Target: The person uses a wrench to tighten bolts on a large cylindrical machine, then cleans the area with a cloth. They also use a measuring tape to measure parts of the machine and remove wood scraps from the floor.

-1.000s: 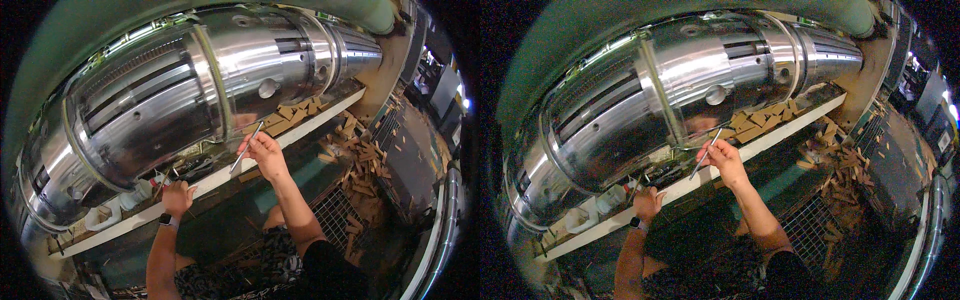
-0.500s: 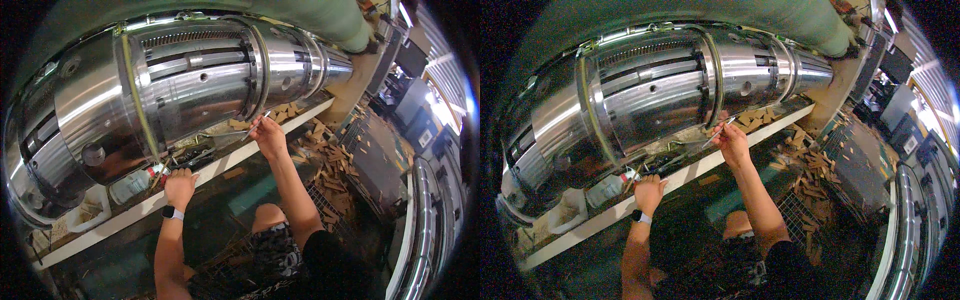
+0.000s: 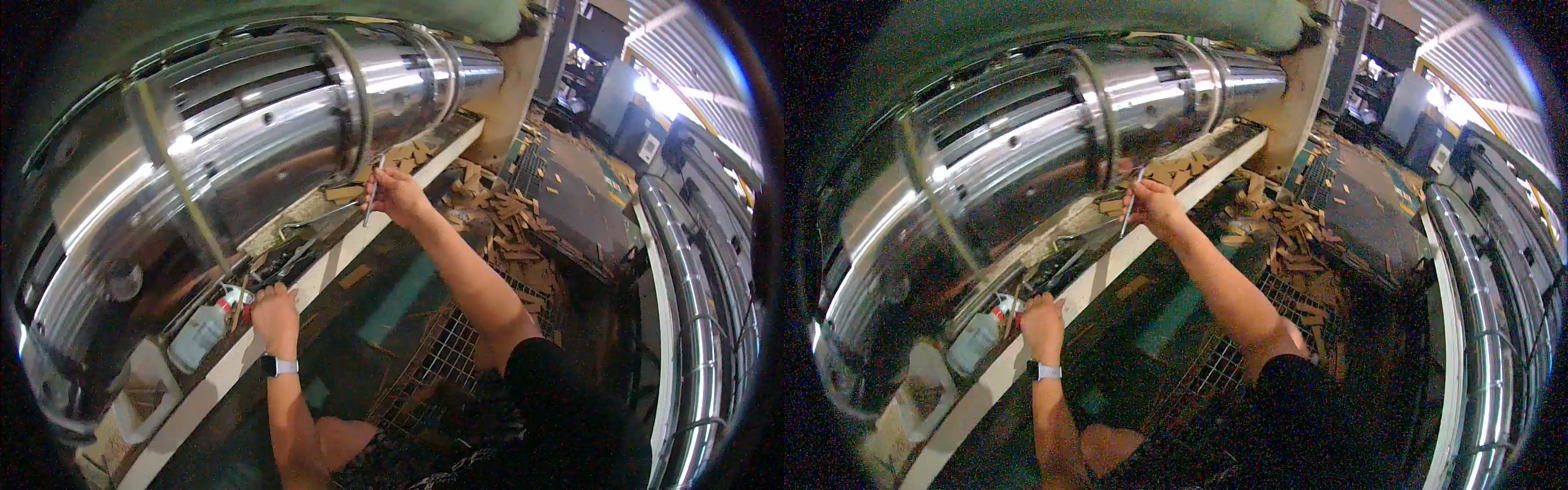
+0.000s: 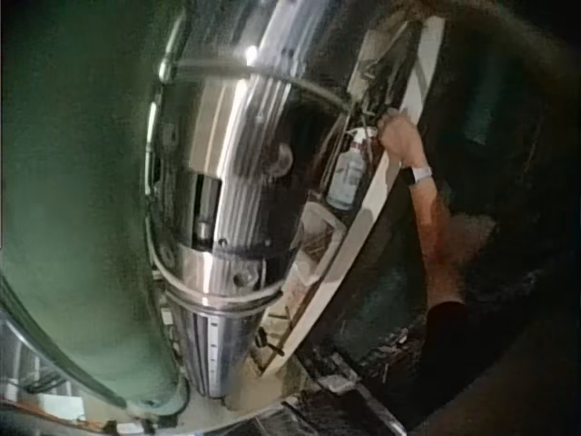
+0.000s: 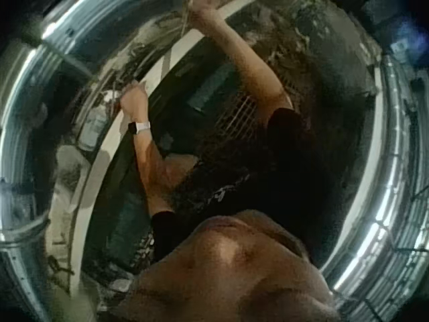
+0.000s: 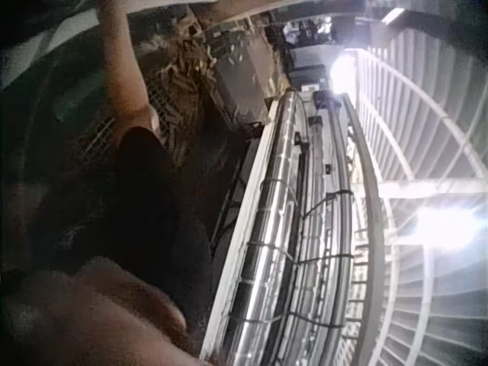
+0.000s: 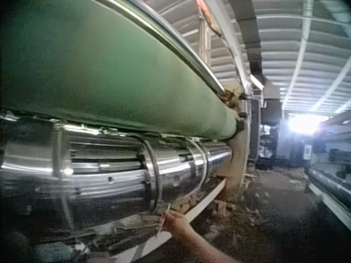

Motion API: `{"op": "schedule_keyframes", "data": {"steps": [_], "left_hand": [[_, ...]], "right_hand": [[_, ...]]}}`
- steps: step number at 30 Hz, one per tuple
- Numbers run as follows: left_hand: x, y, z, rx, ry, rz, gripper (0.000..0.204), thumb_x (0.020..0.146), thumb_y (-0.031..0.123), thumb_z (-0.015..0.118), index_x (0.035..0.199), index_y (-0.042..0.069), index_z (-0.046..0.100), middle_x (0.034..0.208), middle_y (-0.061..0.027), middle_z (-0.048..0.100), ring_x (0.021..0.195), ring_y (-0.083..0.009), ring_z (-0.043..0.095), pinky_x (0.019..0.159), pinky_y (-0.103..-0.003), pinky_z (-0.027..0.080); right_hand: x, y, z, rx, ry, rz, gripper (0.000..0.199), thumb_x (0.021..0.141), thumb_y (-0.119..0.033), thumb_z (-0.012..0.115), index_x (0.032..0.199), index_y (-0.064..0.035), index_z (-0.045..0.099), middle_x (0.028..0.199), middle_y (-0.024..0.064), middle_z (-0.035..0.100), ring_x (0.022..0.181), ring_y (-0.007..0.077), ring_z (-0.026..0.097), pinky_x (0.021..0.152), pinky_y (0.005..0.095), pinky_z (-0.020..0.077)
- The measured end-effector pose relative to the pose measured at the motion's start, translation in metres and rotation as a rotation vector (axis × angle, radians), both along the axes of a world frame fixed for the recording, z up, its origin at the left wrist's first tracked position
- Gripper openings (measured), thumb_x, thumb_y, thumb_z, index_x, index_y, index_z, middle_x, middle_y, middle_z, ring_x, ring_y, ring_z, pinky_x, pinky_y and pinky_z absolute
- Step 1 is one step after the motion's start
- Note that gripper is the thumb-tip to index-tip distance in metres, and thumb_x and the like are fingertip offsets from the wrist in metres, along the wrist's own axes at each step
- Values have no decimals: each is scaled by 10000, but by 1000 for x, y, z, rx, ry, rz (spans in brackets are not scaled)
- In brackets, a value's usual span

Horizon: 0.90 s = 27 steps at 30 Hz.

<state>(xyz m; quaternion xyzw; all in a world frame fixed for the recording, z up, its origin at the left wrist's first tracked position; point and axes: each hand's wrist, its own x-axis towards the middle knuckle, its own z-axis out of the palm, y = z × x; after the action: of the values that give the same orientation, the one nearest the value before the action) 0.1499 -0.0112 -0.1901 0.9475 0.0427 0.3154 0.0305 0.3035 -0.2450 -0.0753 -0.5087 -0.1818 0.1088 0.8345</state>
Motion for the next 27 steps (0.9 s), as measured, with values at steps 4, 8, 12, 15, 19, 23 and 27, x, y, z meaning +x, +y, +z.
{"op": "schedule_keyframes", "data": {"steps": [4,8,12,15,19,23,27], "left_hand": [[0,-8,9,32,38,67,236,761,267,578,720,43,518,724,-111,549,738,-264,540,633,-353,441],[8,-14,8,42,90,116,261,765,271,579,728,29,489,724,-124,532,736,-296,526,618,-372,426],[16,-13,2,61,69,110,252,771,255,577,734,20,495,740,-149,526,720,-323,521,614,-397,424],[24,-19,7,133,46,233,313,757,299,590,781,-9,537,758,-177,548,719,-345,529,639,-409,429],[28,-33,19,-38,221,396,384,769,335,571,803,-45,533,766,-241,529,753,-396,502,696,-443,400],[42,-48,16,8,149,404,419,781,353,548,814,-64,524,819,-254,527,793,-411,481,799,-462,365],[44,-48,13,-19,200,430,420,790,367,522,753,-51,497,756,-238,500,748,-395,471,683,-463,350]], "right_hand": [[-2,-4,-4,-110,-46,5,200,899,-213,403,828,-40,470,644,75,552,534,202,569,495,314,496],[16,-28,-4,-288,-121,87,211,898,-215,410,815,-32,474,656,73,560,531,182,563,520,308,509],[31,-21,-16,-208,-143,236,212,902,-221,405,829,-34,472,682,78,576,555,181,579,516,287,500],[36,-8,-26,73,-109,425,213,906,-245,392,831,-55,453,671,68,565,585,179,588,509,258,482],[35,0,-49,398,129,725,295,904,-335,376,755,-84,422,550,0,412,446,111,412,418,231,343],[39,2,-65,645,254,1092,407,885,-460,338,688,-107,388,500,-37,262,416,87,240,400,235,198],[48,-2,-67,603,405,1325,446,876,-498,312,658,-112,359,492,-32,222,410,87,199,404,241,171]]}}
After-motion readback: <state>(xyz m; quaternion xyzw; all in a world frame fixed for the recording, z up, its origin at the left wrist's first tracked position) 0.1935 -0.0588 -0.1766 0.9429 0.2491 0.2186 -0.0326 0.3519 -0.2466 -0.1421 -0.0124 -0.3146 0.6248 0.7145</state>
